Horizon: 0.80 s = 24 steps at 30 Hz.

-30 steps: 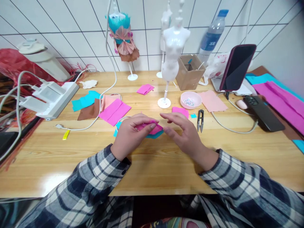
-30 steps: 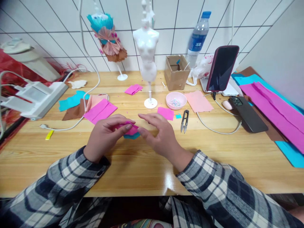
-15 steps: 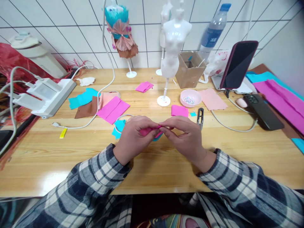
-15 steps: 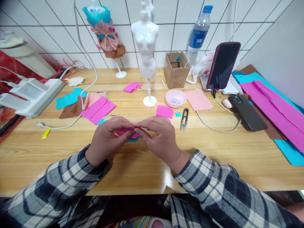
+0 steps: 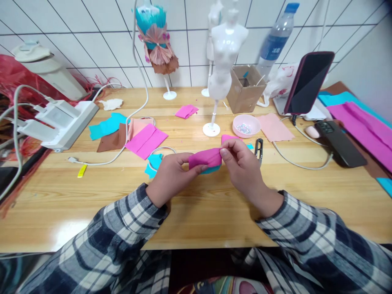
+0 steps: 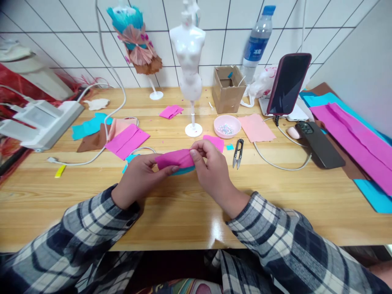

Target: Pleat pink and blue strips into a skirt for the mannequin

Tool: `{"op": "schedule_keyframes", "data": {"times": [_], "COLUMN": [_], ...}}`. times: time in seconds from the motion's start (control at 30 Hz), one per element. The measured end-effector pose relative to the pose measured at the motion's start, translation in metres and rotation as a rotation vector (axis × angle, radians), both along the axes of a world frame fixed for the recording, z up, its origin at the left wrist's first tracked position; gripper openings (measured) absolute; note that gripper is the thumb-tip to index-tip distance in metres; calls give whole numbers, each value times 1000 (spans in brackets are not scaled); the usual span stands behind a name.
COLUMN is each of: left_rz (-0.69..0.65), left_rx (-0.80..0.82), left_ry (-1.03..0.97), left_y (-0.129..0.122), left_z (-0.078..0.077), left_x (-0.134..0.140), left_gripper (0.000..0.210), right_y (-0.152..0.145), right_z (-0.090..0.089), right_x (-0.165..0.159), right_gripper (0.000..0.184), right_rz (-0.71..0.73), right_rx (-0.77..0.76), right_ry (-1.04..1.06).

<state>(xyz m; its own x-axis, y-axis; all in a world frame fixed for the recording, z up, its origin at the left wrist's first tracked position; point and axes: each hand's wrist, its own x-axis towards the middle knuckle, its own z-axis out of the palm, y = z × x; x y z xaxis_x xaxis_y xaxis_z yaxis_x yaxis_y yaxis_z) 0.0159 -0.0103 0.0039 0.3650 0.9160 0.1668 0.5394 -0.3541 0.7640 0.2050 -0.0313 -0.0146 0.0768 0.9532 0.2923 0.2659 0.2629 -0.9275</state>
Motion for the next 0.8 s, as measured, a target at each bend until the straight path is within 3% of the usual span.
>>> {"op": "schedule_keyframes", "data": {"times": [0.1,0.37,0.53,0.6,0.67,0.73,0.8], "left_rz": [-32,29,-134,-116,-29,-5,-79], "left_rx": [-126,-199,-253,-132,92,268,337], "left_ry": [-36,29,-142,-211,-242,-159,-7], "left_y": [0,7,10,12,13,13,11], "left_z": [-3,-9,-16,-14,-7,1,7], "left_x": [1,0,-4,-9,-13,-16,-16], "left_gripper": [21,31,47,65,73,61,38], "right_y": [1,1,4,3,2,0,-3], "right_z": [0,4,4,4,4,4,4], "right_x": [2,1,3,3,2,1,-1], "right_gripper": [8,6,5,6,5,3,2], "right_rz": [-46,-86,-91,-75,-53,-34,-7], "right_rx": [-1,-44,-30,-18,37,117,174], "right_ry": [-29,44,85,51,-58,-169,-225]}}
